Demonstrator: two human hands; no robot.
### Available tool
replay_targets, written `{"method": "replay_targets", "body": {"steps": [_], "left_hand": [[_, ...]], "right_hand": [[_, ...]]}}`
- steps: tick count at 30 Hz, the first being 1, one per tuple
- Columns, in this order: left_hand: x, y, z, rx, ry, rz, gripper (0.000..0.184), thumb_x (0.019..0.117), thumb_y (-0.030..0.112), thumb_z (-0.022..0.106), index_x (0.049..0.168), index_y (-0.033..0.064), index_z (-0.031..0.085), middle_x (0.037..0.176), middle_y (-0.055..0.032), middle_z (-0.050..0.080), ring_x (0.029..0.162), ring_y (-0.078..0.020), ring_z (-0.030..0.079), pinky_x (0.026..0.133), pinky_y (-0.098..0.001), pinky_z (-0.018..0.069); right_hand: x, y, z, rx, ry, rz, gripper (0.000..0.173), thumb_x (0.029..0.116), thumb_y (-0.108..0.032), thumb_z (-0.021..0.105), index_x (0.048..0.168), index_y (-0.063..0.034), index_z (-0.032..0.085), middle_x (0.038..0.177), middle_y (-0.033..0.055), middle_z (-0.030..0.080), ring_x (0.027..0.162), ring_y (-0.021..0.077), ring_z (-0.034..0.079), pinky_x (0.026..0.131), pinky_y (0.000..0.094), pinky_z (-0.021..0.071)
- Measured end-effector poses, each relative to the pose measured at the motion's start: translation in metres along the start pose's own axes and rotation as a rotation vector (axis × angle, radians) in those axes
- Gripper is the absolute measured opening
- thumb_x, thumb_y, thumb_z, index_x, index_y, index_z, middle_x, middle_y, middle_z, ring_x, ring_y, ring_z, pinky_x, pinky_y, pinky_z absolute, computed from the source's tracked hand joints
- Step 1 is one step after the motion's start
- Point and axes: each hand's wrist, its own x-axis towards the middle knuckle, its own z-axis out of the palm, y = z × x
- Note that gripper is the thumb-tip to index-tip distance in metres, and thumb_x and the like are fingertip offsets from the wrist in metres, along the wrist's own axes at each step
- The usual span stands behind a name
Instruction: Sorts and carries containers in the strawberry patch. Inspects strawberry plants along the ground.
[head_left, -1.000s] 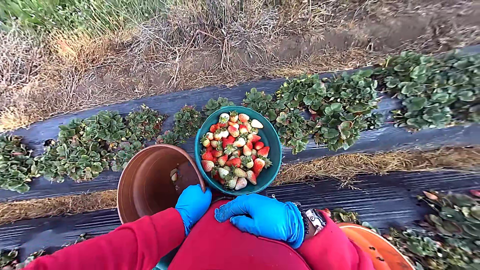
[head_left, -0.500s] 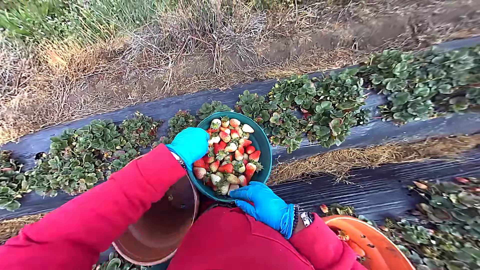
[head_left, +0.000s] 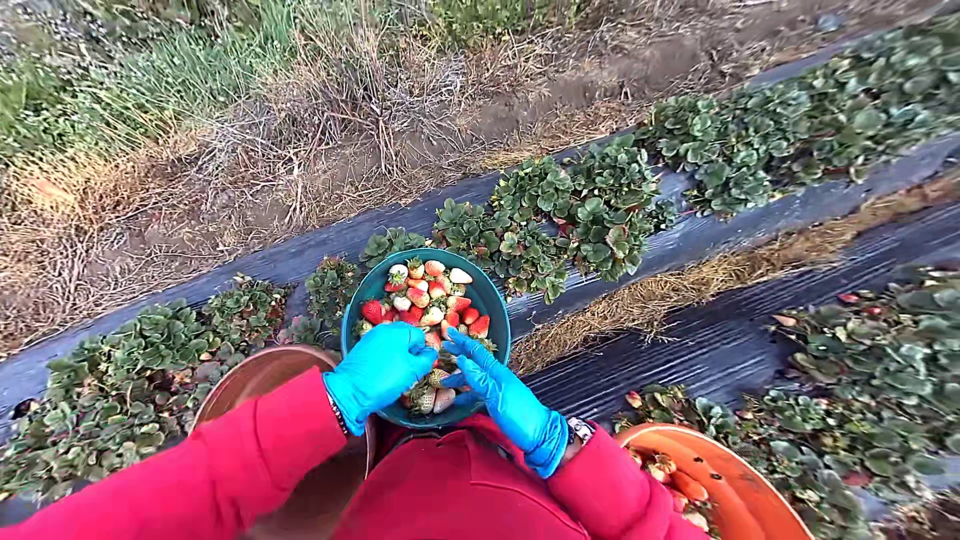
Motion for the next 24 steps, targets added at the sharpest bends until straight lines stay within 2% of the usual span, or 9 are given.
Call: {"method": "replay_targets", "body": {"steps": [4, 8, 10, 13, 15, 16, 18, 21, 24], "left_hand": [[-0.005, 0.017, 0.066, -0.383, 0.061, 0.258, 0.029, 0.0870, 0.013, 0.067, 0.062, 0.0014, 0.057, 0.077, -0.0047, 0.061, 0.082, -0.0106, 0.059, 0.076, -0.0324, 0.0471], [-0.004, -0.001, 0.052, -0.782, -0.106, 0.365, 0.035, 0.0898, 0.009, 0.064, 0.057, 0.0213, 0.057, 0.062, 0.0137, 0.060, 0.056, 0.0051, 0.055, 0.055, -0.0158, 0.0468], [0.000, -0.025, 0.019, -0.946, 0.038, 0.409, 0.037, 0.0938, 0.012, 0.054, 0.059, 0.0227, 0.064, 0.055, 0.0146, 0.060, 0.050, 0.0055, 0.054, 0.052, -0.0137, 0.0461], [0.031, -0.070, -0.056, -0.777, 0.777, 0.202, 0.045, 0.1089, 0.025, 0.045, 0.070, 0.0111, 0.062, 0.065, 0.0013, 0.067, 0.062, -0.0063, 0.065, 0.066, -0.0256, 0.0563], [0.058, -0.115, -0.108, -0.435, 0.973, -0.088, 0.038, 0.1108, 0.032, 0.048, 0.134, 0.0037, 0.060, 0.132, -0.0177, 0.065, 0.122, -0.0268, 0.064, 0.107, -0.0465, 0.0485], [0.067, -0.132, -0.131, -0.279, 0.922, -0.245, 0.061, 0.1090, 0.039, 0.050, 0.161, 0.0119, 0.032, 0.163, -0.0221, 0.035, 0.147, -0.0395, 0.040, 0.120, -0.0584, 0.0313], [0.081, -0.131, -0.159, -0.042, 0.838, -0.546, 0.099, 0.0986, 0.055, 0.063, 0.168, 0.0234, 0.001, 0.169, -0.0334, 0.001, 0.147, -0.0627, 0.024, 0.112, -0.0781, 0.0244], [0.083, -0.074, -0.134, 0.115, 0.704, -0.427, 0.080, 0.0987, 0.049, 0.067, 0.165, 0.0236, 0.029, 0.167, -0.0347, 0.013, 0.147, -0.0664, 0.018, 0.105, -0.0860, 0.0226], [0.084, -0.024, -0.031, 0.373, 0.327, -0.057, 0.058, 0.1028, 0.046, 0.059, 0.157, 0.0303, 0.047, 0.174, -0.0090, 0.018, 0.157, -0.0497, 0.003, 0.118, -0.0775, 0.0085]], "right_hand": [[0.009, 0.002, 0.013, 0.106, 0.183, 0.016, 0.040, 0.1130, -0.028, 0.036, 0.119, -0.0022, 0.065, 0.104, 0.0070, 0.069, 0.098, 0.0101, 0.065, 0.091, 0.0300, 0.0529], [0.011, 0.004, 0.010, 0.433, 0.048, 0.169, 0.041, 0.1140, -0.031, 0.031, 0.095, -0.0117, 0.061, 0.069, -0.0052, 0.058, 0.056, 0.0016, 0.052, 0.053, 0.0182, 0.0437], [0.012, 0.007, 0.002, 0.553, -0.087, 0.231, 0.029, 0.1118, -0.022, 0.034, 0.110, -0.0091, 0.061, 0.073, -0.0044, 0.060, 0.050, 0.0019, 0.050, 0.047, 0.0164, 0.0428], [0.016, 0.005, -0.005, 0.474, 0.008, 0.224, 0.024, 0.1069, -0.005, 0.043, 0.119, -0.0017, 0.063, 0.089, 0.0024, 0.069, 0.064, 0.0075, 0.061, 0.060, 0.0214, 0.0530], [0.017, 0.008, -0.006, 0.342, 0.062, 0.203, 0.024, 0.1044, 0.002, 0.046, 0.120, 0.0003, 0.064, 0.106, 0.0075, 0.072, 0.074, 0.0100, 0.068, 0.068, 0.0242, 0.0570], [0.016, 0.011, -0.006, 0.292, 0.055, 0.201, 0.026, 0.1038, 0.003, 0.046, 0.122, -0.0001, 0.064, 0.112, 0.0079, 0.071, 0.078, 0.0097, 0.068, 0.070, 0.0244, 0.0574], [0.016, 0.016, -0.007, 0.208, 0.028, 0.201, 0.028, 0.1022, 0.005, 0.048, 0.124, -0.0009, 0.065, 0.122, 0.0074, 0.068, 0.085, 0.0086, 0.069, 0.075, 0.0248, 0.0573], [0.014, 0.020, -0.009, 0.052, -0.001, 0.182, 0.030, 0.0989, 0.005, 0.055, 0.125, -0.0024, 0.066, 0.128, 0.0087, 0.066, 0.102, 0.0091, 0.068, 0.090, 0.0266, 0.0560], [0.014, 0.020, -0.011, -0.367, -0.128, 0.114, 0.035, 0.0997, 0.001, 0.052, 0.130, -0.0059, 0.069, 0.139, 0.0116, 0.062, 0.130, 0.0156, 0.057, 0.112, 0.0314, 0.0442]]}}
